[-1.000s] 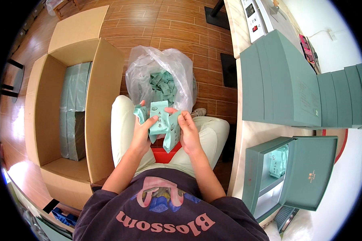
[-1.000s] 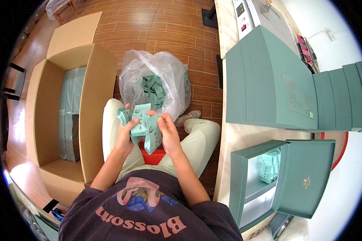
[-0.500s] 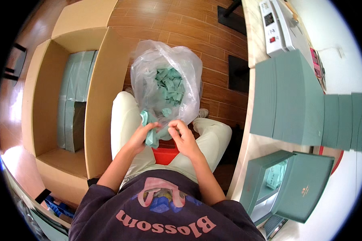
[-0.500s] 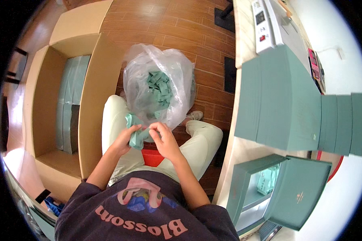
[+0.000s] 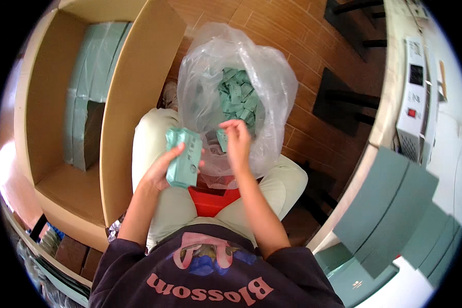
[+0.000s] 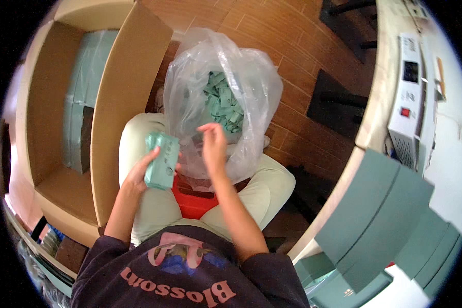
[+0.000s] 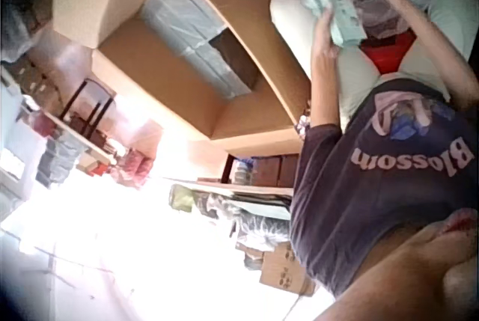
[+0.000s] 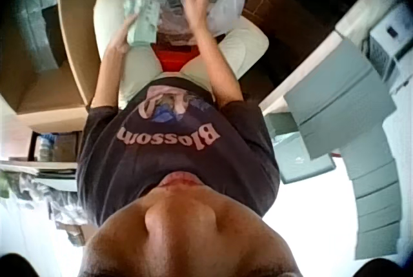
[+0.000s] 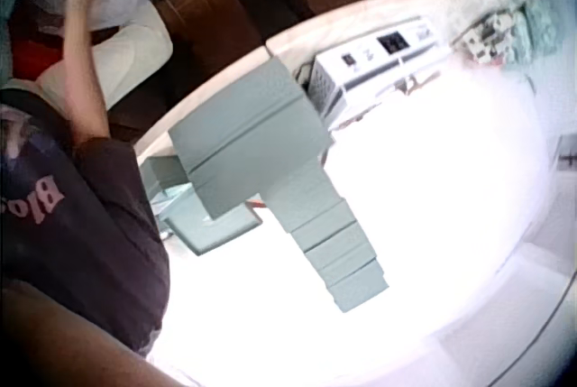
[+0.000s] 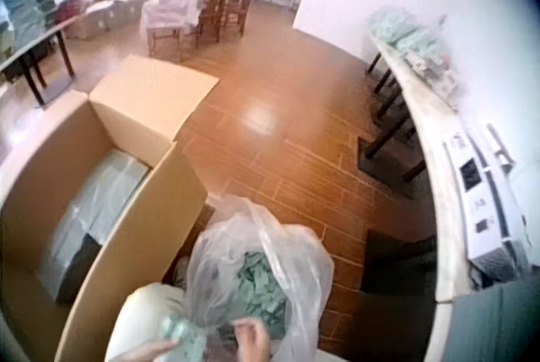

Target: The person organizes small packets of tea into rows within a large green gift box, applies a label to the closed box, and kemudian uses a clear plastic bag to wrap the finished product.

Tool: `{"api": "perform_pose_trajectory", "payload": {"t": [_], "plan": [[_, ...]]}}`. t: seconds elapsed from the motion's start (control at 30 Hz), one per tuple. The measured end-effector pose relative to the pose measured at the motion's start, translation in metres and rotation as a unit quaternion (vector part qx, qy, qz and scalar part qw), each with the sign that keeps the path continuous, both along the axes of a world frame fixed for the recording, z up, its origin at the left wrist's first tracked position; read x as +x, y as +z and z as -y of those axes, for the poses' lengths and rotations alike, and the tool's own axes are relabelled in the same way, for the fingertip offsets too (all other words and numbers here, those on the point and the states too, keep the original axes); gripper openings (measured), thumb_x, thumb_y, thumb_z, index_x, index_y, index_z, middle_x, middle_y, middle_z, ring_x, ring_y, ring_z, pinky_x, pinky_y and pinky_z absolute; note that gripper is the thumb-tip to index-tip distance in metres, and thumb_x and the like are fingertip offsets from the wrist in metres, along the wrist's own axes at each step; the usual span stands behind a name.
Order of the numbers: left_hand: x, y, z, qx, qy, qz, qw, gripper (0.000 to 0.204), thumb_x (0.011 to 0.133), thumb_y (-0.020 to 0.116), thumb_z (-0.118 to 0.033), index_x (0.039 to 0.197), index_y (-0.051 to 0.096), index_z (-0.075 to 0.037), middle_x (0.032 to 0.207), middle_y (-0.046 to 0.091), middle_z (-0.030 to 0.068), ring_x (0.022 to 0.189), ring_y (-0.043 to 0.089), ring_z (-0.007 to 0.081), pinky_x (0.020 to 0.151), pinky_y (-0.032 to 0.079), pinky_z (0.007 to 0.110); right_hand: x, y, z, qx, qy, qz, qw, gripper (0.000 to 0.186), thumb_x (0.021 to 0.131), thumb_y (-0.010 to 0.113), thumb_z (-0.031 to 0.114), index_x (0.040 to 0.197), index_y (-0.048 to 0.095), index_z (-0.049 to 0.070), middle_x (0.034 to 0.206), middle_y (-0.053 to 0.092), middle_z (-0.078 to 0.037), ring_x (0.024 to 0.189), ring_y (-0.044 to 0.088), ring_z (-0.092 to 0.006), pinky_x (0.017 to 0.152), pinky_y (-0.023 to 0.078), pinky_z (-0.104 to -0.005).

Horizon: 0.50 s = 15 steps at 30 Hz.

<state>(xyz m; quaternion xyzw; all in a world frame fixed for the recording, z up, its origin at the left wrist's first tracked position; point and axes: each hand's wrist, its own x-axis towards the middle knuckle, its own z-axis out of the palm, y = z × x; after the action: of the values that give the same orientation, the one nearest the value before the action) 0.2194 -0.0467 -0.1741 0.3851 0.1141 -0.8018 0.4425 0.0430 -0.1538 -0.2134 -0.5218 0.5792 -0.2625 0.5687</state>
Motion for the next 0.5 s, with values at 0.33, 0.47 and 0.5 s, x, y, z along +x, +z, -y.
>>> {"api": "perform_pose_trajectory", "payload": {"t": [0.33, 0.47, 0.5], "plan": [[0.005, 0.007, 0.028, 0.020, 0.027, -0.009, 0.999, 0.073, 0.089, 0.061, -0.043, 0.142, 0.025, -0.009, 0.114, 0.059, 0.0230, 0.100, 0.063, 0.0315, 0.082, 0.055, 0.043, -0.041, -0.200, -0.023, 0.236, 0.200, -0.502, 0.807, 0.051, 0.076, 0.068, 0.033, 0.113, 0.058, -0.002, 0.113, 0.058, -0.026, 0.106, 0.057, -0.0402, 0.090, 0.045, -0.0457], [0.006, 0.007, 0.041, 0.011, -0.003, -0.027, 1.000, 0.072, 0.090, 0.059, -0.042, 0.144, 0.022, -0.012, 0.115, 0.059, 0.0232, 0.098, 0.064, 0.0299, 0.081, 0.055, 0.043, -0.051, -0.228, -0.037, 0.259, 0.123, -0.423, 0.859, 0.052, 0.076, 0.069, 0.028, 0.113, 0.055, -0.005, 0.108, 0.060, -0.029, 0.102, 0.057, -0.0443, 0.089, 0.044, -0.0477], [0.004, 0.007, 0.043, 0.001, -0.009, -0.023, 1.000, 0.072, 0.090, 0.059, -0.042, 0.144, 0.021, -0.012, 0.115, 0.059, 0.0231, 0.098, 0.064, 0.0296, 0.081, 0.055, 0.042, -0.058, -0.235, -0.042, 0.268, 0.115, -0.370, 0.882, 0.049, 0.077, 0.067, 0.026, 0.113, 0.055, -0.005, 0.109, 0.060, -0.029, 0.102, 0.057, -0.0450, 0.089, 0.044, -0.0487]]}}
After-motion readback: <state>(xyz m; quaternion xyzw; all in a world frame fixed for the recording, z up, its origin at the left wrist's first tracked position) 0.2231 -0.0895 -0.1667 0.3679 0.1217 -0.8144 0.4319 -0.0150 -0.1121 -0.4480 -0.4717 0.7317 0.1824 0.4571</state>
